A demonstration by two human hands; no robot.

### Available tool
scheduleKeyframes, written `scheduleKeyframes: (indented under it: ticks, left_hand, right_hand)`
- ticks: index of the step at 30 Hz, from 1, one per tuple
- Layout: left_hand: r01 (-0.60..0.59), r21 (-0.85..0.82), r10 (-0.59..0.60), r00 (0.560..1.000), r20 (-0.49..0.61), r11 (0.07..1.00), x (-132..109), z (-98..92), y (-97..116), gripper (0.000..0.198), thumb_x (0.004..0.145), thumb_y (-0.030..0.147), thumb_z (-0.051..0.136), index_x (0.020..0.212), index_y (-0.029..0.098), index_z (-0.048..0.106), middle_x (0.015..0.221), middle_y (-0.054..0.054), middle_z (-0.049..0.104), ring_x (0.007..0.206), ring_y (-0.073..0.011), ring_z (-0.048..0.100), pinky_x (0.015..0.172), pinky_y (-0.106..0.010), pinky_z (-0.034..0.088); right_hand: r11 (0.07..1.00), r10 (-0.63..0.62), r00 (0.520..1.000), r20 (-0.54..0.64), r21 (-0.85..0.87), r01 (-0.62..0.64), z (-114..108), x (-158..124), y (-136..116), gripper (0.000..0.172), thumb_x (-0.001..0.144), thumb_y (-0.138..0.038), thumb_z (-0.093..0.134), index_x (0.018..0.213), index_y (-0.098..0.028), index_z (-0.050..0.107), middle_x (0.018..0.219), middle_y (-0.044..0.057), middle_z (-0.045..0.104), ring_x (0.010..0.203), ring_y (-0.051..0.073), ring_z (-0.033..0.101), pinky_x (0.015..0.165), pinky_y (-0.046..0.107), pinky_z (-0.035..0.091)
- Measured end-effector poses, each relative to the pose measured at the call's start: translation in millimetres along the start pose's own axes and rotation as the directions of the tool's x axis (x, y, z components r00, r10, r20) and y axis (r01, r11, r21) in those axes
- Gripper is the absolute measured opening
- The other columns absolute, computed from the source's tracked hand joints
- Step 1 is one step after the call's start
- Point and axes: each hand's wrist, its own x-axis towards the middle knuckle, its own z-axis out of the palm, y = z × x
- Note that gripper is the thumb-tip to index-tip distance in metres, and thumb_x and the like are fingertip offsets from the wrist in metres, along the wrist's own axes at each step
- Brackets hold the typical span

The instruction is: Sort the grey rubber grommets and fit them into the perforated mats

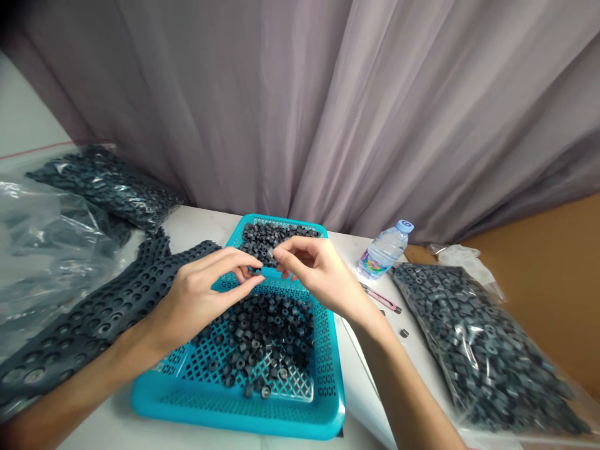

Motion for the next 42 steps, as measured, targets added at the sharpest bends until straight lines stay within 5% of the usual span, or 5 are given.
scheduleKeyframes:
  ticks: [8, 33, 38, 42]
  left_hand:
    - [-0.004, -0.018, 0.003, 0.999, -0.033, 1.000, -0.2, -1.6, -0.3, 0.015, 0.099, 0.019, 0.065, 0.114, 0.021, 0.067, 0.105, -0.004, 0.067, 0.086, -0.0154, 0.063, 0.087, -0.029, 0.051]
    - [-0.043, 0.024, 0.044, 0.997, -0.057, 0.999, -1.4, -1.2, 4.9, 0.019, 0.097, 0.013, 0.068, 0.113, 0.022, 0.062, 0.102, 0.001, 0.062, 0.086, -0.0111, 0.061, 0.086, -0.024, 0.049]
    - [0.048, 0.063, -0.050, 0.998, 0.029, 0.997, 1.7, -7.4, 0.0, 0.023, 0.097, 0.011, 0.065, 0.115, 0.025, 0.062, 0.108, 0.004, 0.064, 0.087, -0.0110, 0.062, 0.084, -0.026, 0.050]
    - [0.061, 0.086, -0.071, 0.991, 0.118, 0.994, 4.2, -13.2, 2.4, 0.031, 0.096, 0.022, 0.069, 0.125, 0.028, 0.060, 0.123, 0.003, 0.065, 0.113, -0.0162, 0.061, 0.098, -0.031, 0.048]
  right_hand:
    - [0.999, 0.013, 0.993, 0.115, -0.034, -0.009, 1.5, -2.3, -4.1, 0.037, 0.099, -0.052, 0.066, 0.094, -0.016, 0.074, 0.081, 0.003, 0.070, 0.075, 0.016, 0.064, 0.071, 0.027, 0.051]
    - [1.000, -0.002, 0.986, 0.165, 0.025, -0.002, 3.6, -2.1, -3.2, 0.030, 0.100, -0.044, 0.067, 0.094, -0.016, 0.076, 0.081, 0.002, 0.070, 0.076, 0.015, 0.063, 0.073, 0.025, 0.050]
    - [0.992, -0.002, 0.985, 0.175, 0.122, -0.020, -1.6, 0.4, 2.8, 0.027, 0.098, -0.042, 0.071, 0.095, -0.015, 0.075, 0.082, 0.002, 0.069, 0.075, 0.014, 0.061, 0.071, 0.024, 0.050]
    - [0.963, 0.015, 0.975, 0.222, 0.257, -0.074, -4.8, 2.4, 9.1, 0.027, 0.097, -0.042, 0.071, 0.098, -0.015, 0.076, 0.084, 0.003, 0.071, 0.075, 0.013, 0.061, 0.072, 0.024, 0.050]
